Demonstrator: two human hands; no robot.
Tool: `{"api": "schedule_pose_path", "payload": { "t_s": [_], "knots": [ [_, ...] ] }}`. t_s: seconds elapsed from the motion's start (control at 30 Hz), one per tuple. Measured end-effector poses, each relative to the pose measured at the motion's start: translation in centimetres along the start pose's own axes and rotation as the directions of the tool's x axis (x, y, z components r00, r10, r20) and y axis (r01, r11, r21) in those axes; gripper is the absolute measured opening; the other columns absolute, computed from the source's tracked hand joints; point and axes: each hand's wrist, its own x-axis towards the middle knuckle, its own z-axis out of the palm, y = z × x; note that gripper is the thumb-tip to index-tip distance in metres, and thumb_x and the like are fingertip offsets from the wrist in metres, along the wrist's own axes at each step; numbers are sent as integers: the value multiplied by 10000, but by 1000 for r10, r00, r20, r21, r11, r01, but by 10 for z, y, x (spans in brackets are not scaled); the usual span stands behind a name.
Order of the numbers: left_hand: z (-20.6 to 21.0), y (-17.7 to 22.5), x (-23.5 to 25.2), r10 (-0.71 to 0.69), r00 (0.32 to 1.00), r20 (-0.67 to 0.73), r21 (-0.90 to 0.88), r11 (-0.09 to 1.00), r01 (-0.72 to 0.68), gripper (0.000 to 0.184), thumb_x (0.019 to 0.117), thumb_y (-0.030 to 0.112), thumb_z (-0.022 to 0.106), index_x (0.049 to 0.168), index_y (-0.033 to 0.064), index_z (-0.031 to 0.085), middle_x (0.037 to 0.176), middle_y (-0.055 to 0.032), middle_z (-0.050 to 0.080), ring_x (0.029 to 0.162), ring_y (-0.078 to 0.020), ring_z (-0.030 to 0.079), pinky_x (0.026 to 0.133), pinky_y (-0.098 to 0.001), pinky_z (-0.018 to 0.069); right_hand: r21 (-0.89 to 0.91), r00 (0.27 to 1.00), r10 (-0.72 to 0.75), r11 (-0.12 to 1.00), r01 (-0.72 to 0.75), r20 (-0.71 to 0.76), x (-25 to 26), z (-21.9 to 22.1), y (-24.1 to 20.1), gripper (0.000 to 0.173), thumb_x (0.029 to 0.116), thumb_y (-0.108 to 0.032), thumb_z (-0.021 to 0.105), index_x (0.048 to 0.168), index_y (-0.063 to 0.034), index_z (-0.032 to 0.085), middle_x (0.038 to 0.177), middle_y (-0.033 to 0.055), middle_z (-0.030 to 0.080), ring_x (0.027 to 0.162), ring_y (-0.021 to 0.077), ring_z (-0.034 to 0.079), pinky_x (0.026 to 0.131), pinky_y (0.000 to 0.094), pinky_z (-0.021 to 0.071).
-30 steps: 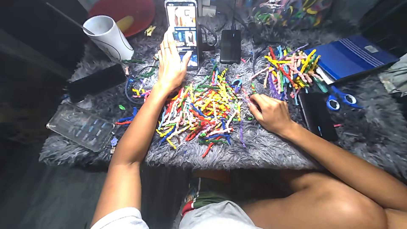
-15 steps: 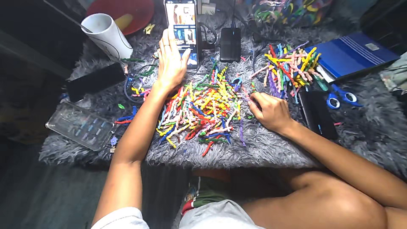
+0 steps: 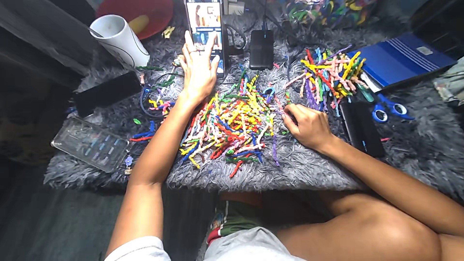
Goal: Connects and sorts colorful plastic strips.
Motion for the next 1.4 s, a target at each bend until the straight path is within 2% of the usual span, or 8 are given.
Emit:
{"api": "schedule_pose_path", "payload": {
  "t_s": [0.1, 0.2, 0.3, 0.43, 0.6, 0.9, 1.17, 1.4],
  "knots": [
    [1, -1, -1, 6, 1000, 19, 8, 1000, -6, 543, 1072, 392, 407, 1610, 379, 341, 1669, -338, 47, 1504, -559, 162, 1115, -736, 174, -1, 1000, 5, 1000, -5, 3, 0, 0, -1, 316, 1030, -236, 478, 1074, -3, 688, 820, 179, 660, 676, 373, 674, 523, 512, 488],
    [1, -1, -1, 9, 1000, 7, 0, 1000, -9, 584, 1066, 393, 413, 1634, 365, 279, 1672, -330, 52, 1506, -550, 170, 1117, -741, 171, 3, 1000, 10, 1000, -10, 2, 0, 0, -1, 316, 1030, -227, 478, 1072, 5, 689, 828, 186, 663, 685, 383, 676, 531, 521, 491],
    [3, -3, -1, 15, 1000, -21, -19, 1000, -16, 647, 1057, 408, 421, 1657, 250, 238, 1674, -323, 70, 1494, -533, 217, 1114, -711, 197, 1, 1000, 9, 1000, -9, -1, 0, 1, 0, 318, 1030, -233, 475, 1073, -3, 690, 821, 177, 660, 678, 374, 674, 525, 515, 488],
    [1, -3, -2, -15, 1000, -20, -7, 1000, 14, 787, 1062, 455, 398, 1622, -41, 151, 1686, -300, 64, 1526, -473, 221, 1177, -655, 180, 3, 1000, 7, 1000, -7, -8, 0, 1, 0, 316, 1028, -238, 478, 1068, -6, 689, 818, 175, 661, 672, 368, 674, 522, 511, 488],
    [1, -2, -2, -16, 999, -49, -30, 999, 15, 802, 1067, 433, 402, 1602, -96, 126, 1674, -308, 128, 1533, -448, 228, 1189, -630, 194, 4, 1000, 6, 1000, -6, -2, 0, 1, 1, 322, 1030, -237, 474, 1069, 0, 687, 827, 183, 664, 676, 376, 675, 526, 516, 491],
    [-6, 0, 2, -46, 999, 0, 0, 999, 46, 781, 1070, 442, 421, 1621, -40, 150, 1663, -318, 145, 1497, -487, 270, 1164, -629, 244, 3, 1000, 6, 1000, -6, 3, -1, 0, 1, 318, 1032, -238, 476, 1071, -3, 687, 830, 183, 664, 683, 374, 676, 534, 510, 493],
    [-6, 0, 5, -25, 1000, 19, 12, 1000, 25, 559, 1065, 395, 431, 1615, 347, 344, 1642, -349, 151, 1462, -546, 261, 1087, -695, 272, 9, 1000, 16, 1000, -17, 19, 0, 0, 0, 313, 1030, -231, 488, 1090, 4, 687, 855, 200, 674, 712, 398, 687, 558, 539, 508],
    [-4, -2, 4, 1, 1000, 13, 15, 1000, -1, 583, 1053, 423, 460, 1618, 376, 324, 1648, -347, 136, 1453, -554, 268, 1073, -692, 279, 5, 1000, 18, 1000, -18, 15, 0, 0, 0, 314, 1032, -237, 480, 1075, -2, 684, 836, 187, 664, 701, 388, 681, 546, 528, 498]
  ]
}}
